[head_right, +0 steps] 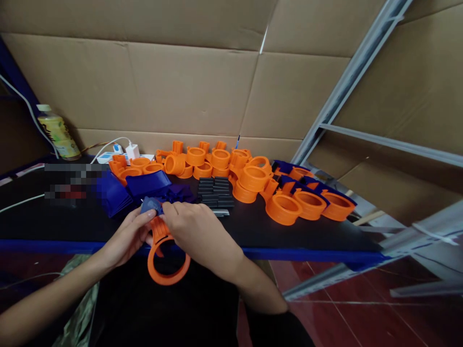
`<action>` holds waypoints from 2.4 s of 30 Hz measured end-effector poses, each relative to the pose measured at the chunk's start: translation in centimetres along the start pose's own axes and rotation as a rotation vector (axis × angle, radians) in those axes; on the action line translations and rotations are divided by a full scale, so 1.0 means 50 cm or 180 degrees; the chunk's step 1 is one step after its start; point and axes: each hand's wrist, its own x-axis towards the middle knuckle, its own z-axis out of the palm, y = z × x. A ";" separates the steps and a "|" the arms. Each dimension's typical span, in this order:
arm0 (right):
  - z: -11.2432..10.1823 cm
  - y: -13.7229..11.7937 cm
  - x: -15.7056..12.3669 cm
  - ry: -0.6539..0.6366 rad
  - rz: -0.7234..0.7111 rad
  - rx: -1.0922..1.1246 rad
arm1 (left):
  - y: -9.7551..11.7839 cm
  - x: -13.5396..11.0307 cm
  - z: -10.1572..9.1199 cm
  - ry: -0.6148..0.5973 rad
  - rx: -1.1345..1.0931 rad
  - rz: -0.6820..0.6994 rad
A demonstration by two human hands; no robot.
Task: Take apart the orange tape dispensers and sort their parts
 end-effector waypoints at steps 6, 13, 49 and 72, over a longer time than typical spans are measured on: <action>0.003 0.000 0.001 0.0062 -0.0062 -0.0006 | 0.001 0.004 -0.004 -0.0133 -0.0026 -0.0050; 0.006 0.011 0.005 -0.0256 -0.0115 0.0218 | 0.003 0.001 -0.002 -0.0234 -0.0072 -0.0063; -0.011 0.007 -0.020 0.0035 -0.0423 0.0245 | -0.011 -0.006 -0.025 -0.0712 0.0120 0.0184; 0.015 -0.004 -0.027 0.0499 -0.0338 0.0245 | -0.015 -0.015 -0.015 -0.0261 0.0156 0.0316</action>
